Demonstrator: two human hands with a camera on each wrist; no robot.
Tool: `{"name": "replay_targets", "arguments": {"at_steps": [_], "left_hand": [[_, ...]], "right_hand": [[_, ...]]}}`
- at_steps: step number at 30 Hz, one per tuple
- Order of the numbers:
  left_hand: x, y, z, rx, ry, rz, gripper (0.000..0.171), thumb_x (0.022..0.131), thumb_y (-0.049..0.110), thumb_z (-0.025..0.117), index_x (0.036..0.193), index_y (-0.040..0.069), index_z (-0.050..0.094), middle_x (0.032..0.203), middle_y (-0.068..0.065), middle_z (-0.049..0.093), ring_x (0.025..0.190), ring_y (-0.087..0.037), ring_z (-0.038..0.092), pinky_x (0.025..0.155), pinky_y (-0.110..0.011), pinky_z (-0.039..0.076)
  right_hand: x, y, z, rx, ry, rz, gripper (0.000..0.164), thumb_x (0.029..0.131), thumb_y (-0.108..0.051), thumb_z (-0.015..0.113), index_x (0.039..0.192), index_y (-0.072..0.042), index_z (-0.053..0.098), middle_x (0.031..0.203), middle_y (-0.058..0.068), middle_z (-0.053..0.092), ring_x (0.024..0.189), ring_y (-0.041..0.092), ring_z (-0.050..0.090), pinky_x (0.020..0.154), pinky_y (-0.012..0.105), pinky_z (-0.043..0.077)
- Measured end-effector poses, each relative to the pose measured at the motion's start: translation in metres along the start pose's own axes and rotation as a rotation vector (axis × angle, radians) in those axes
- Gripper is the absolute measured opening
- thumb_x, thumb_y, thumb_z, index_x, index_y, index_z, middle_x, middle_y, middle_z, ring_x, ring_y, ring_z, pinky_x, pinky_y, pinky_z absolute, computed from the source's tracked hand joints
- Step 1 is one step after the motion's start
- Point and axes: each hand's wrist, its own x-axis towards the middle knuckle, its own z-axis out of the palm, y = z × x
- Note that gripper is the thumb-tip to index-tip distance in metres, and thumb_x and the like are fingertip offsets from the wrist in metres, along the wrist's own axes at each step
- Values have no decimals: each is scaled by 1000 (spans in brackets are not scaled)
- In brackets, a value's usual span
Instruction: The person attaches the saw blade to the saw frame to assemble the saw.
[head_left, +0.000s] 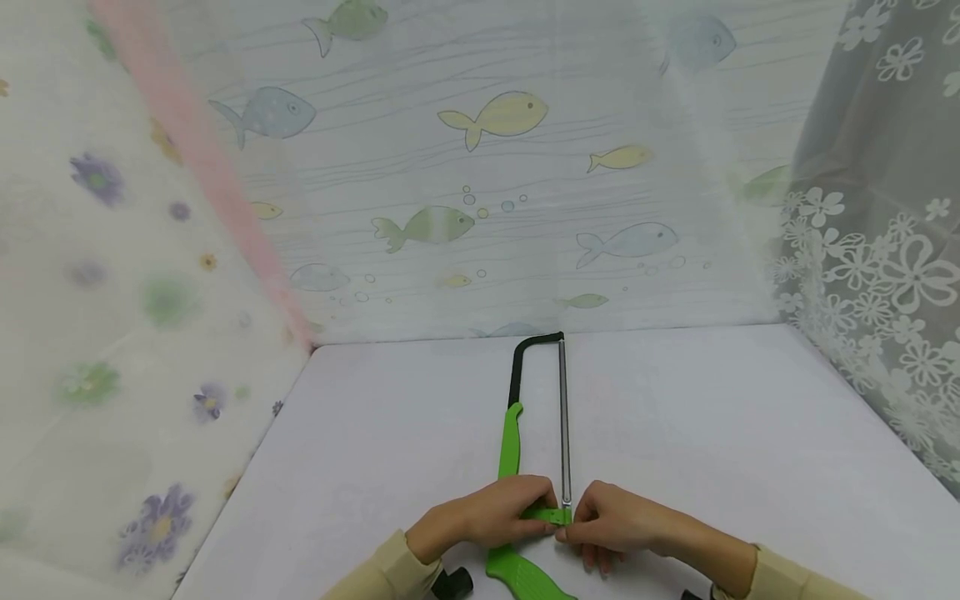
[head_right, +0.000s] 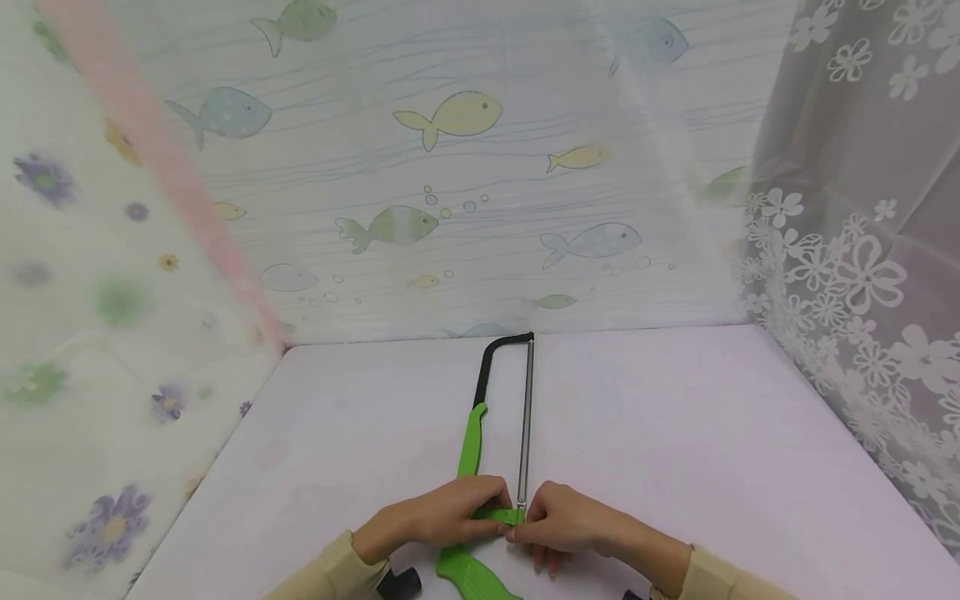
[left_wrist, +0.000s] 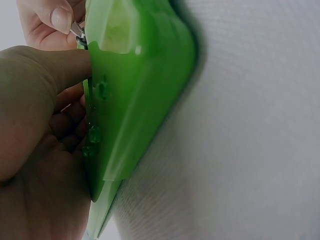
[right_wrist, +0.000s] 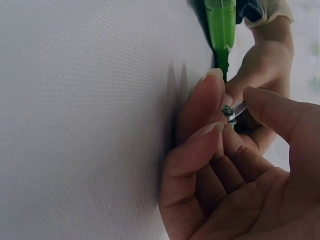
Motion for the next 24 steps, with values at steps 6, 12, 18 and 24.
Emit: {"name": "replay_targets", "arguments": {"at_steps": [6, 12, 18, 24], "left_hand": [[0, 0, 0, 4, 3, 13, 9, 104, 23, 63, 108, 16, 60, 97, 14, 58, 86, 3, 50, 80, -14, 44], [1, -2, 1, 5, 1, 8, 10, 104, 25, 63, 108, 16, 60, 98, 14, 58, 87, 4, 50, 80, -14, 44], [1, -4, 2, 14, 4, 5, 11, 104, 25, 63, 108, 16, 60, 98, 14, 58, 86, 3, 49, 78, -13, 43], [0, -3, 2, 13, 7, 16, 10, 104, 24, 63, 107, 16, 60, 96, 14, 57, 83, 3, 47, 76, -13, 42]], "right_hand": [[-2, 3, -2, -13, 0, -18, 41, 97, -29, 69, 69, 1, 71, 57, -2, 63, 44, 8, 51, 42, 22, 35], [-5, 2, -5, -25, -12, -36, 35, 98, -25, 67, 74, 1, 71, 59, -2, 61, 46, 8, 50, 44, 22, 35], [-6, 3, -6, -49, -4, -38, 27, 97, -18, 67, 76, -3, 71, 60, -2, 60, 48, 9, 52, 44, 22, 37], [-4, 5, -4, -77, 26, -46, 25, 96, -16, 69, 74, -5, 70, 56, -3, 55, 46, 7, 49, 44, 21, 36]]}}
